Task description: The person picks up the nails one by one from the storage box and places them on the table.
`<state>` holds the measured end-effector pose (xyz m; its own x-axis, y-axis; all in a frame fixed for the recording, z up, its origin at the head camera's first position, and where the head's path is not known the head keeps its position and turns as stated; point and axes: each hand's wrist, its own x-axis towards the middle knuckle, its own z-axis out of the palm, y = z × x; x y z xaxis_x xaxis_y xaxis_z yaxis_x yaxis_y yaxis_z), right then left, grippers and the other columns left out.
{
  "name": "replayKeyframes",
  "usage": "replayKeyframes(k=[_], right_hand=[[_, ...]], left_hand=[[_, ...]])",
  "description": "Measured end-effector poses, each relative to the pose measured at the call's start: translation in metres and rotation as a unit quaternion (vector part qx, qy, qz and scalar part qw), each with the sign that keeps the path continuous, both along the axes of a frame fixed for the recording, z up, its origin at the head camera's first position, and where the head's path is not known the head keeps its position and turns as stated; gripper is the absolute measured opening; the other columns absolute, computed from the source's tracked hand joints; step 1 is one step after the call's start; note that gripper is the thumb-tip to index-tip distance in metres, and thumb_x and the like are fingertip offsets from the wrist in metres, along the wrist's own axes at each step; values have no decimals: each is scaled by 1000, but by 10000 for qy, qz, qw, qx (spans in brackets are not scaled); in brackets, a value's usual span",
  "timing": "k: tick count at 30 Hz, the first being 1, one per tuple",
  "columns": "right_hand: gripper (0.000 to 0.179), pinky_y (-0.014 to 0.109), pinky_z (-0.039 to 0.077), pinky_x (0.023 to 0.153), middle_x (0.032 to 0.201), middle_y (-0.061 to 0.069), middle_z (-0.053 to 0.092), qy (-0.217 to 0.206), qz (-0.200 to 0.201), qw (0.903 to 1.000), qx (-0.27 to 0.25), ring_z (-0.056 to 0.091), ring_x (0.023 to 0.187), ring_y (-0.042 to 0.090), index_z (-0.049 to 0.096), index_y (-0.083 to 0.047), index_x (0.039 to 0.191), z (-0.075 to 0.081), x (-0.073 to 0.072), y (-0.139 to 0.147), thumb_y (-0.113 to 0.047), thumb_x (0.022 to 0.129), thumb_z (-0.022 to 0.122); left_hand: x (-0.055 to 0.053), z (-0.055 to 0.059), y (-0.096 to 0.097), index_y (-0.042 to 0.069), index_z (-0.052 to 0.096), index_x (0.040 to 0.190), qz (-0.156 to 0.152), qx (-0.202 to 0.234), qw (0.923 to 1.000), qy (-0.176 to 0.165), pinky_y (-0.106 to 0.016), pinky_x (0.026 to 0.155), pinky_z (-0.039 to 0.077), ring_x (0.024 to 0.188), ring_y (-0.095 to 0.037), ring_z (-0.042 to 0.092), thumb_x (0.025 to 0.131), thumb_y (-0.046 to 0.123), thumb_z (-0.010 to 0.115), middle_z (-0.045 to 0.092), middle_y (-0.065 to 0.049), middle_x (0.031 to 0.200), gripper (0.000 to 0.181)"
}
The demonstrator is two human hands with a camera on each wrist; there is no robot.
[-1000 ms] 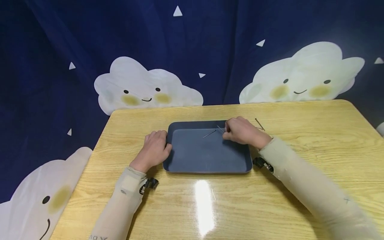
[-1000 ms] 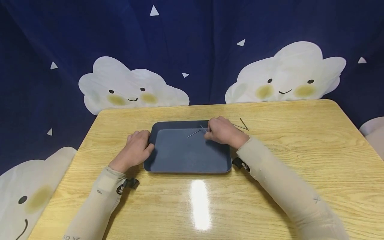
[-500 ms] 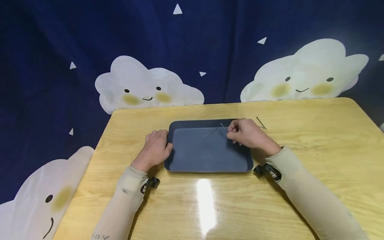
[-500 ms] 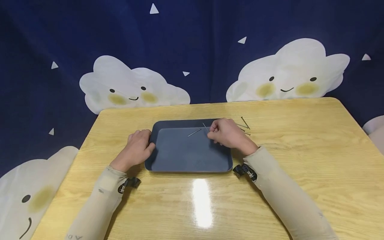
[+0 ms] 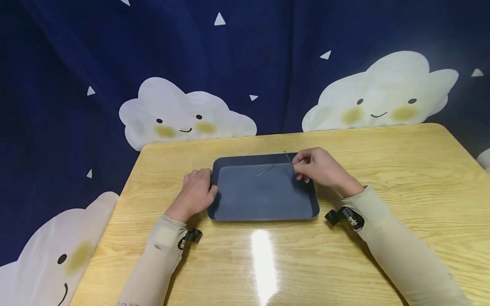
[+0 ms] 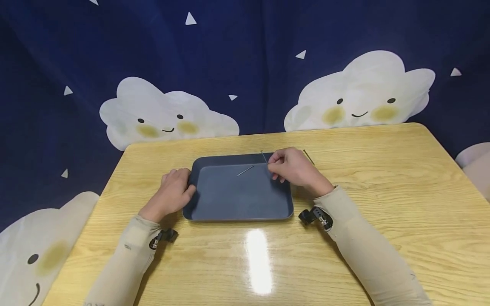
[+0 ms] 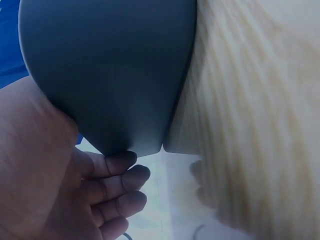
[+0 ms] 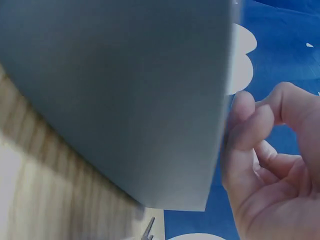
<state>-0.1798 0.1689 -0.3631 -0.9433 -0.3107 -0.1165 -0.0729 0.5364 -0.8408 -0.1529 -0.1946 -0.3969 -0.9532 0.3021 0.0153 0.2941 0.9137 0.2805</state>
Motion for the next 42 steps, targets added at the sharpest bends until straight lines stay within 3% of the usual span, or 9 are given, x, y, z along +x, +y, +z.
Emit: replayKeyframes(k=[13,26,34,42], right_hand=[[22,29,57,63,75,2,71,-272,-64,9986,-458,68,66,18,66,8,107,5,1,9,-8,93,60],[22,30,58,62,74,0,70,-182,-226,9987,-412,66,65,11,67,9,109,11,-2,22,-8,95,59],[25,29,58,62,74,-2,69,-388,-264,9961,-752,65,65,8,62,12,111,14,-6,27,-9,100,60],[26,30,59,64,76,-2,69,-437,-273,9953,-817,65,65,8,62,12,113,12,-10,37,-11,101,59]], left_hand=[[3,-2,2,-2,57,121,-28,67,10000,27,-57,101,38,97,-34,50,101,22,53,61,-15,108,31],[4,-3,3,-1,56,122,-19,120,9999,-28,-55,99,37,98,-33,49,101,23,51,61,-15,109,32],[3,0,1,-2,56,126,10,89,9999,-55,-55,97,36,100,-35,50,103,24,51,62,-17,115,35],[2,0,2,0,56,121,-23,108,9999,-123,-52,92,34,96,-33,47,103,24,51,61,-15,108,30]])
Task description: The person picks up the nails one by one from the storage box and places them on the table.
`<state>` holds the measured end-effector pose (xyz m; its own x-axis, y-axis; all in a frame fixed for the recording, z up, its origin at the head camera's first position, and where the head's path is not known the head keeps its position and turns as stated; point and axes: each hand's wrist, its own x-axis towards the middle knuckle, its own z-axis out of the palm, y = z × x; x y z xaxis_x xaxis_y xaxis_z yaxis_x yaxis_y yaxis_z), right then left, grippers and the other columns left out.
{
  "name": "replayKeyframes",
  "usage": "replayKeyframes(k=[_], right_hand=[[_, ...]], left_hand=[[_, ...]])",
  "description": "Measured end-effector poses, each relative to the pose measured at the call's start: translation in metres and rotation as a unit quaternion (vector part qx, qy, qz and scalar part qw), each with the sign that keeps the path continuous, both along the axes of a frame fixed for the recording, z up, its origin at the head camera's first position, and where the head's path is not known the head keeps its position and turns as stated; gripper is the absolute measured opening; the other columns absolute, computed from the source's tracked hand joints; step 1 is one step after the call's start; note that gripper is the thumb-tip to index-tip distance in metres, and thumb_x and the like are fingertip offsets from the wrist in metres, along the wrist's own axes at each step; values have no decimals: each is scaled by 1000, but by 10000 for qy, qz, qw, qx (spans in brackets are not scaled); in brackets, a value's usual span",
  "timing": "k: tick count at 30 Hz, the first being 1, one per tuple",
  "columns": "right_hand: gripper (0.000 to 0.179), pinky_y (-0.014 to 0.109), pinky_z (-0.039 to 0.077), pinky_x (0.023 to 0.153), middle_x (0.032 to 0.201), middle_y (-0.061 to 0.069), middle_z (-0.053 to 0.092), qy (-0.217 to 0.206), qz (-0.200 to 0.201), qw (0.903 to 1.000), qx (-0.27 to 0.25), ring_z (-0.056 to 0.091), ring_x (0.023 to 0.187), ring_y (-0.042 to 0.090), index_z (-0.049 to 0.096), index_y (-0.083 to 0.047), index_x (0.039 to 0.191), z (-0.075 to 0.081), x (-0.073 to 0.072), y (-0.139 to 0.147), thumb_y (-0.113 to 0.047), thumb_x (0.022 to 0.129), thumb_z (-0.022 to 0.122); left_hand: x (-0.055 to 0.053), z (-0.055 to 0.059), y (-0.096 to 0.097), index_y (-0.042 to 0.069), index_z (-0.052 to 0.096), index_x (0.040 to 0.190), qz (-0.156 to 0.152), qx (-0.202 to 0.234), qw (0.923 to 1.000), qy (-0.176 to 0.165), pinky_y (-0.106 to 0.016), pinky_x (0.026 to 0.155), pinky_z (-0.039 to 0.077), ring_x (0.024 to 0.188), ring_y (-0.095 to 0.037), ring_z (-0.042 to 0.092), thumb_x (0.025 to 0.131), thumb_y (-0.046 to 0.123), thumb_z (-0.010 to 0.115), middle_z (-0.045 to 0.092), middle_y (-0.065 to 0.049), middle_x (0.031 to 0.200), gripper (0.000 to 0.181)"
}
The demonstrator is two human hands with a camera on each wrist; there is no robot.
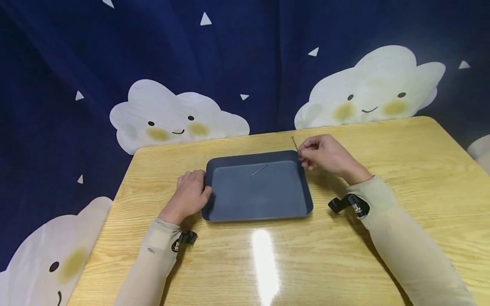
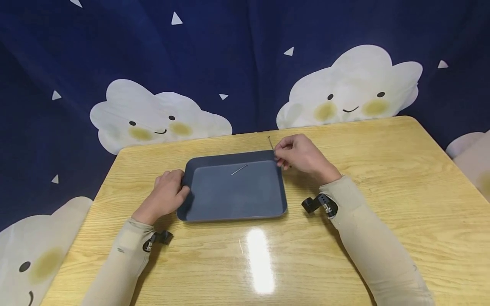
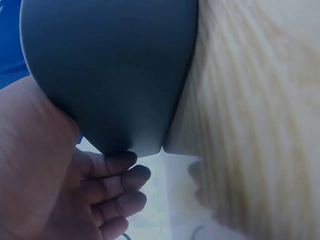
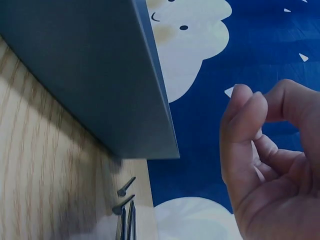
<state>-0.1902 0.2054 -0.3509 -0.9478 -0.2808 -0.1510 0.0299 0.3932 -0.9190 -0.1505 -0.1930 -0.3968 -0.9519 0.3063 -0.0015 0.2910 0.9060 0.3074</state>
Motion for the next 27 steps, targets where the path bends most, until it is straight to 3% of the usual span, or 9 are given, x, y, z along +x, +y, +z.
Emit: replayKeyframes(k=[8,21,27], right_hand=[[26,27,60,68,80,0,69,-185,-158,9996,-106,68,72,8,61,13,114,-2,-7,16,-8,100,56],[30,31,63,74,88,4,71,-95,-190,9998,-43,73,78,12,60,14,118,-6,-11,28,-12,103,55],[31,31,63,73,87,6,72,-89,-406,9991,30,73,77,13,61,15,119,-8,-13,35,-11,104,55]], left_hand=[[-2,-1,1,3,55,109,11,6,10000,19,-52,90,33,93,-33,47,102,23,51,58,-13,100,22],[0,-1,-1,2,56,112,-31,-2,9999,119,-50,87,32,92,-33,46,102,22,50,58,-14,101,23],[-1,-2,-1,2,56,111,-40,45,9999,127,-50,88,32,90,-32,45,101,22,50,57,-13,99,23]])
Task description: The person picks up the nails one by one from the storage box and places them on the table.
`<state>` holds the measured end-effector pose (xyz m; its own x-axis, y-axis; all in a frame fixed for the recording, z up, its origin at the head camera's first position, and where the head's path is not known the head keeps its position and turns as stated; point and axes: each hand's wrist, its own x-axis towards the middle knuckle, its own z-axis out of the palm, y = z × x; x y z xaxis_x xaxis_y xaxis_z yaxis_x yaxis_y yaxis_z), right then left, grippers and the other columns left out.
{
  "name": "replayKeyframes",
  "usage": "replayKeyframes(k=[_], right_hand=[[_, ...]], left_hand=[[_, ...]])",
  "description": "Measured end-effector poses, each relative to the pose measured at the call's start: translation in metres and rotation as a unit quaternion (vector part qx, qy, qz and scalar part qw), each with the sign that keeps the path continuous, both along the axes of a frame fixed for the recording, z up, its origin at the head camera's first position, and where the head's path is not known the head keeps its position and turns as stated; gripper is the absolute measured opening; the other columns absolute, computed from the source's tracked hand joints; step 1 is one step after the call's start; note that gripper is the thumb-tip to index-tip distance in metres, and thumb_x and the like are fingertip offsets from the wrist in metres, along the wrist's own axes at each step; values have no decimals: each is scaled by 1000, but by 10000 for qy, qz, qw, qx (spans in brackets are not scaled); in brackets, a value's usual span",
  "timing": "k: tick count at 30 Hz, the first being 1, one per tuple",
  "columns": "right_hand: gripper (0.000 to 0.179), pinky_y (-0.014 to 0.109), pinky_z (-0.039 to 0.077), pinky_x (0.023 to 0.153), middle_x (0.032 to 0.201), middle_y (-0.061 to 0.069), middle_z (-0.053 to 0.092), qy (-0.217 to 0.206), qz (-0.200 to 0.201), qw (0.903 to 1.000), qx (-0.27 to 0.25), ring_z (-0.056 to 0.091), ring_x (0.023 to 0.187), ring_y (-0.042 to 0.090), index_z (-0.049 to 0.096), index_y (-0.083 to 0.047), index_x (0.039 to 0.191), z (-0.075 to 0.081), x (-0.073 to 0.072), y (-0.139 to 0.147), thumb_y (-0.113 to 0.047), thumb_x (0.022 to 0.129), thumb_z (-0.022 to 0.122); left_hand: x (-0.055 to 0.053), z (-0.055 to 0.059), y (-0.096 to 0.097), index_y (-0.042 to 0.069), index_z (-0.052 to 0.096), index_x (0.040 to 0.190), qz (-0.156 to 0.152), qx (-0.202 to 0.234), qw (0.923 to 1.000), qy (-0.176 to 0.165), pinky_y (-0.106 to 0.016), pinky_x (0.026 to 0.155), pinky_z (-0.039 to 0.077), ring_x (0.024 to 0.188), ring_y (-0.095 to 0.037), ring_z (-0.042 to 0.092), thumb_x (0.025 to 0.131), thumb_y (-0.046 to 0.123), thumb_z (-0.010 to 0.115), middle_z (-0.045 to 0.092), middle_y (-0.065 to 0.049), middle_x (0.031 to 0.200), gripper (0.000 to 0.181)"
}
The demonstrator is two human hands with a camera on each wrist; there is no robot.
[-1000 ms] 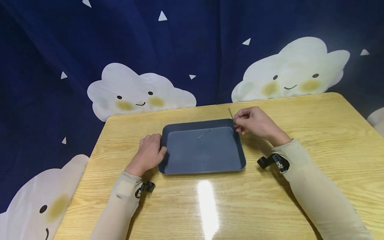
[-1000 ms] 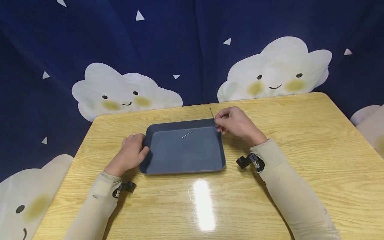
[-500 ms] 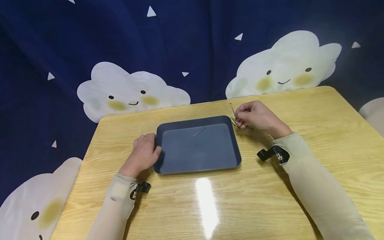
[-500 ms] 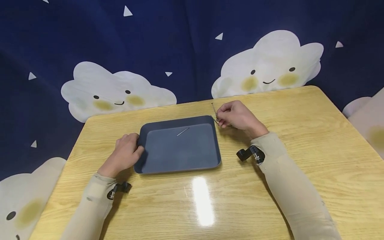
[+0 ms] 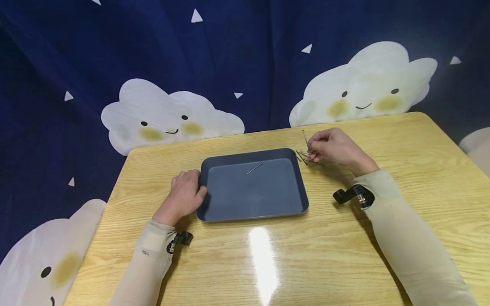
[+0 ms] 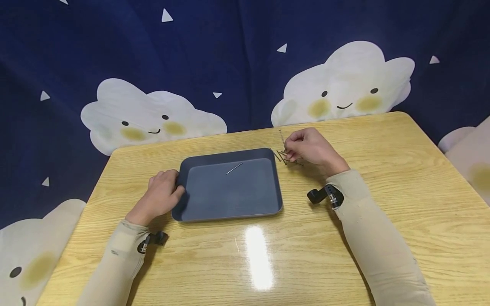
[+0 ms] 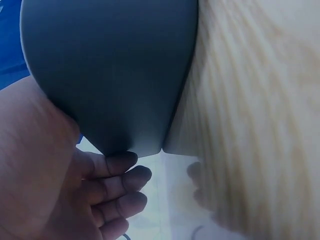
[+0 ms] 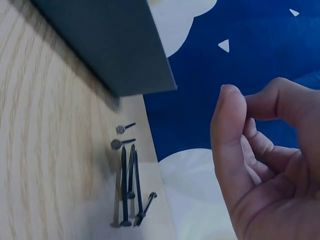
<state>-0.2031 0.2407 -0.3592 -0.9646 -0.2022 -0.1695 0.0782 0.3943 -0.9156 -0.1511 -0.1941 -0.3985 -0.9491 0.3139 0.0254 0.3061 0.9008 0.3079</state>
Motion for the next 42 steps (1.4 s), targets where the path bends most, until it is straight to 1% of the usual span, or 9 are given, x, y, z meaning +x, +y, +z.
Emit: replayKeyframes(k=[4,11,19,30,38,42], right_hand=[[32,32,63,74,87,6,73,-62,-75,10000,-8,74,78,14,60,16,120,-2,-2,5,-11,104,55],[33,32,63,75,84,4,73,-157,-147,9997,-63,73,76,12,59,17,121,-6,-5,11,-11,104,55],[35,28,62,74,81,-1,73,-218,-195,9994,168,71,75,7,60,16,122,-10,-7,20,-14,104,55],[37,23,61,73,84,-1,73,-315,-219,9986,361,70,76,7,59,17,124,-13,-9,26,-14,104,54],[32,24,61,75,92,8,73,-391,-255,9970,622,71,79,11,62,15,120,-16,-9,29,-10,102,53],[32,25,61,75,95,11,73,-398,-279,9963,714,71,80,13,63,14,120,-19,-9,31,-9,101,52]], left_hand=[[0,-1,0,2,56,113,-25,9,10000,4,-52,90,33,90,-32,44,101,22,51,58,-13,99,24],[0,-2,-1,0,56,115,-20,-12,10000,37,-52,90,33,90,-33,45,101,21,51,58,-14,101,26],[-2,-2,-1,-1,56,120,-18,-57,10000,12,-53,93,35,95,-34,47,101,23,51,60,-15,107,31],[-2,-2,-1,-1,56,119,-2,-31,10000,37,-52,91,34,94,-33,47,100,23,52,60,-15,105,30],[-2,-2,-1,-1,56,119,-5,-33,10000,41,-53,93,34,95,-34,48,100,23,52,60,-15,105,31],[-2,-3,-2,0,56,118,-6,-35,10000,54,-52,92,34,93,-33,47,100,23,52,60,-14,104,30]])
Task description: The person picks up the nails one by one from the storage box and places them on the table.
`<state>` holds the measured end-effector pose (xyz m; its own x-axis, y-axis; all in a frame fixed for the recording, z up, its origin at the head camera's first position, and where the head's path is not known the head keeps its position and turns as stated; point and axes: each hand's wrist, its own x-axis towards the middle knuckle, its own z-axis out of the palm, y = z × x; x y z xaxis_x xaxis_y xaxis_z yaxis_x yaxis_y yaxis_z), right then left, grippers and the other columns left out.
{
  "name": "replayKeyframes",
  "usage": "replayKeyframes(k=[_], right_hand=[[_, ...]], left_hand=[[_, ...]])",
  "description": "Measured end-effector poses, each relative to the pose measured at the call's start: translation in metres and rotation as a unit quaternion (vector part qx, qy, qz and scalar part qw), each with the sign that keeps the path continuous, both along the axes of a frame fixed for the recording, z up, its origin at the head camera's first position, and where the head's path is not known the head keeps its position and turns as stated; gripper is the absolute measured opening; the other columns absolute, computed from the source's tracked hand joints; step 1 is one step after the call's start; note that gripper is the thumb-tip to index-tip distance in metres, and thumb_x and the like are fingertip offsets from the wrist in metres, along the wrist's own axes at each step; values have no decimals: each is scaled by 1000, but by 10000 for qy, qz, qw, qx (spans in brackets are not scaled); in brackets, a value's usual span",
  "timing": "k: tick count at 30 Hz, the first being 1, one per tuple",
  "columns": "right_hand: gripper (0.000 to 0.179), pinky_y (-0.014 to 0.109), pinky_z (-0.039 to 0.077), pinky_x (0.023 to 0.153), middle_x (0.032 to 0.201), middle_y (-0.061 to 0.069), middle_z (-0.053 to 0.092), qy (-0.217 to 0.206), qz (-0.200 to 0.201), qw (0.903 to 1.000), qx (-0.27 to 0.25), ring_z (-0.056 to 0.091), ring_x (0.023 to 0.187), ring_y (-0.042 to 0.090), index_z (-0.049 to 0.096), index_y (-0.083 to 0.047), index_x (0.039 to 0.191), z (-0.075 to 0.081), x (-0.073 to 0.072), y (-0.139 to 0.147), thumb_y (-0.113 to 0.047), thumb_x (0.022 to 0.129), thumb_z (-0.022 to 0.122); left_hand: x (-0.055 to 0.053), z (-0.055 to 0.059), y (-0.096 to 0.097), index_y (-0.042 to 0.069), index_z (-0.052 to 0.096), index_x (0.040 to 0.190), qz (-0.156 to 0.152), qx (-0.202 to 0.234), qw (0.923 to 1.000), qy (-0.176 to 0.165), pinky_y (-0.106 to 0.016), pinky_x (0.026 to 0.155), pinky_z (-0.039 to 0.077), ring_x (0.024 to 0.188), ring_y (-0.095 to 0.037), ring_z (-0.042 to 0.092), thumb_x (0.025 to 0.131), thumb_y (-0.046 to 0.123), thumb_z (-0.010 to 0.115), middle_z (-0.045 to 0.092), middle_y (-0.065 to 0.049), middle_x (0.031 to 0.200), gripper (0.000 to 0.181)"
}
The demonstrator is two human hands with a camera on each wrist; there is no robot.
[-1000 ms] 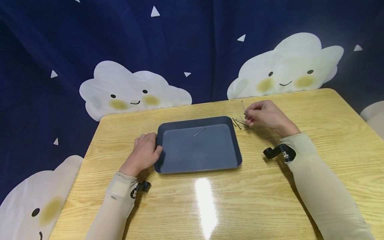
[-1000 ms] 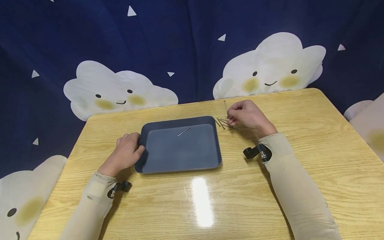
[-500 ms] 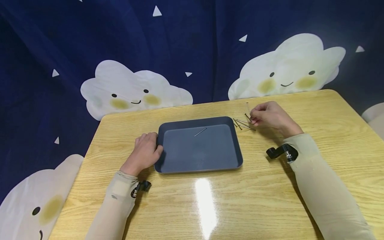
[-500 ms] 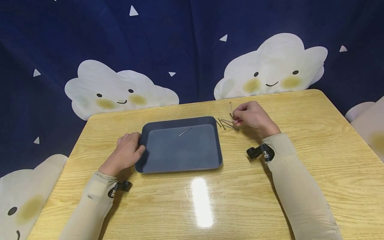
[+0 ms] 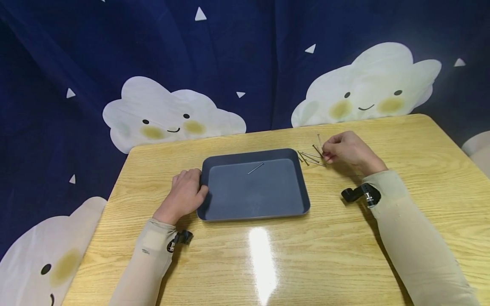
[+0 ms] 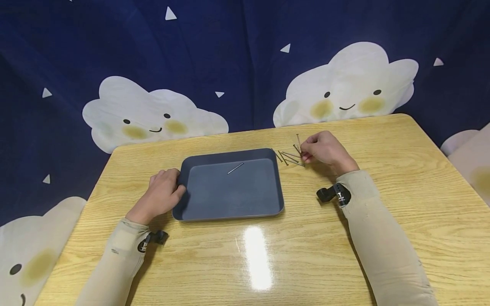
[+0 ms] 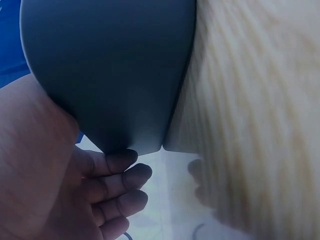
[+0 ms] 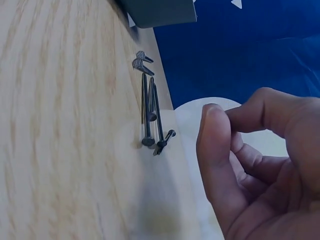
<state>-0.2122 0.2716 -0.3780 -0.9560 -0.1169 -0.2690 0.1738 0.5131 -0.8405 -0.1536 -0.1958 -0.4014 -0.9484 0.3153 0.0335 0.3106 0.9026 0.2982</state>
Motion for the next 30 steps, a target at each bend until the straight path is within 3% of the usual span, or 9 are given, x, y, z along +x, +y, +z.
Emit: replayKeyframes(k=[11,23,30], right_hand=[[30,30,62,74,91,12,72,-102,66,9999,101,70,79,17,63,16,116,-6,-2,4,-9,101,53],[30,32,62,72,93,16,77,67,251,9948,981,72,74,15,69,11,112,-9,-2,7,-14,100,56],[26,30,58,68,85,9,76,182,132,9903,1373,68,74,14,73,4,103,-9,-2,6,-16,96,59]], left_hand=[[0,-2,0,-1,56,119,-11,-30,10000,17,-51,90,33,92,-33,47,100,23,51,60,-14,104,31],[0,1,1,-1,55,120,-20,-2,10000,-49,-52,93,33,94,-33,47,100,23,51,60,-14,104,31],[0,1,1,-1,55,118,11,-5,10000,-73,-51,92,34,93,-32,46,99,23,52,59,-13,103,31]])
